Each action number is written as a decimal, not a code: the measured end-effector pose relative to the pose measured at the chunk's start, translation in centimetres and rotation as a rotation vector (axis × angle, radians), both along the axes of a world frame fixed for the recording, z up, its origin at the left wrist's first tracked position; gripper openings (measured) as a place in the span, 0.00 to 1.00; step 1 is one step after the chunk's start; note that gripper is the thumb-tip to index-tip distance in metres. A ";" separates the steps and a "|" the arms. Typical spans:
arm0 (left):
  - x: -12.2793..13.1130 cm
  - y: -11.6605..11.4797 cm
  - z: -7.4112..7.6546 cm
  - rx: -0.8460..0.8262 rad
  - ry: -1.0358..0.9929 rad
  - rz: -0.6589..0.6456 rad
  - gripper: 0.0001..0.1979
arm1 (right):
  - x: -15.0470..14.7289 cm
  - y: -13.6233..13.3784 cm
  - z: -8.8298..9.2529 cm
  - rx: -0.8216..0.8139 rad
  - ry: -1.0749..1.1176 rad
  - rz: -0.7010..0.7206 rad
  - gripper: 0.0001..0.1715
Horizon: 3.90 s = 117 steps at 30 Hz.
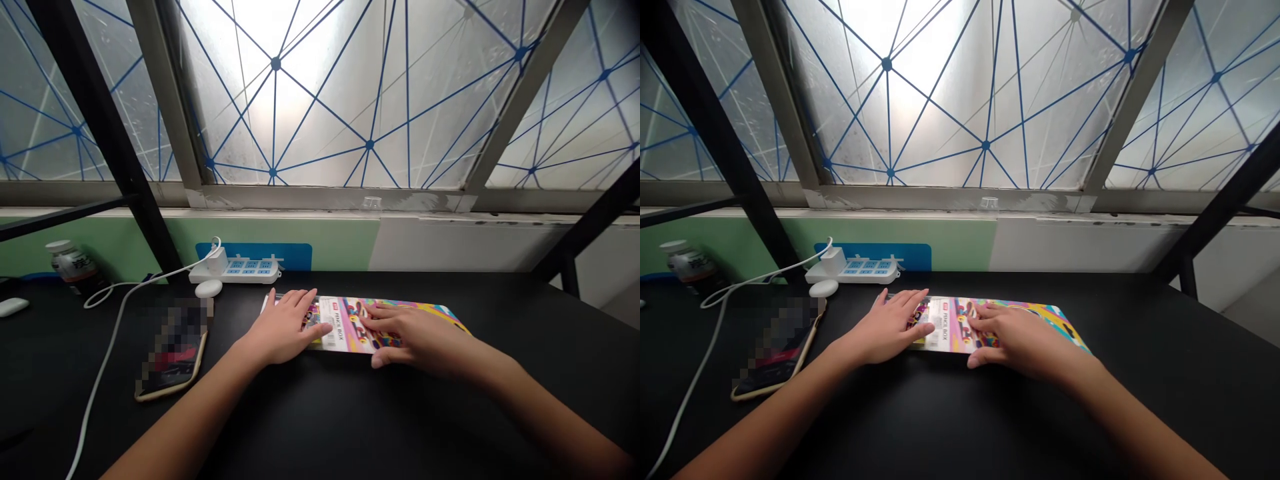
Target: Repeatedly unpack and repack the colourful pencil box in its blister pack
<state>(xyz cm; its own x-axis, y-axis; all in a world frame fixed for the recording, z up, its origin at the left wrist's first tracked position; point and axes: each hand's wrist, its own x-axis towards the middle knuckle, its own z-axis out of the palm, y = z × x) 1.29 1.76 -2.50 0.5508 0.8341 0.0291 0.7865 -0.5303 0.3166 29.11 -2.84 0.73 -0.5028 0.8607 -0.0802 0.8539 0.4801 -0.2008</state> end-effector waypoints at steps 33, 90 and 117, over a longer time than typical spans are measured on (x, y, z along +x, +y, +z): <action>-3.5 3.3 -0.3 -0.049 0.120 0.111 0.48 | 2.3 3.2 -3.4 0.253 -0.079 -0.116 0.38; -0.9 2.0 -1.0 0.217 -0.068 0.077 0.17 | -14.0 -1.5 -7.0 0.389 0.181 0.388 0.35; -0.9 1.8 -0.6 0.359 -0.014 0.092 0.19 | -2.6 8.3 -2.2 0.074 0.113 -0.054 0.40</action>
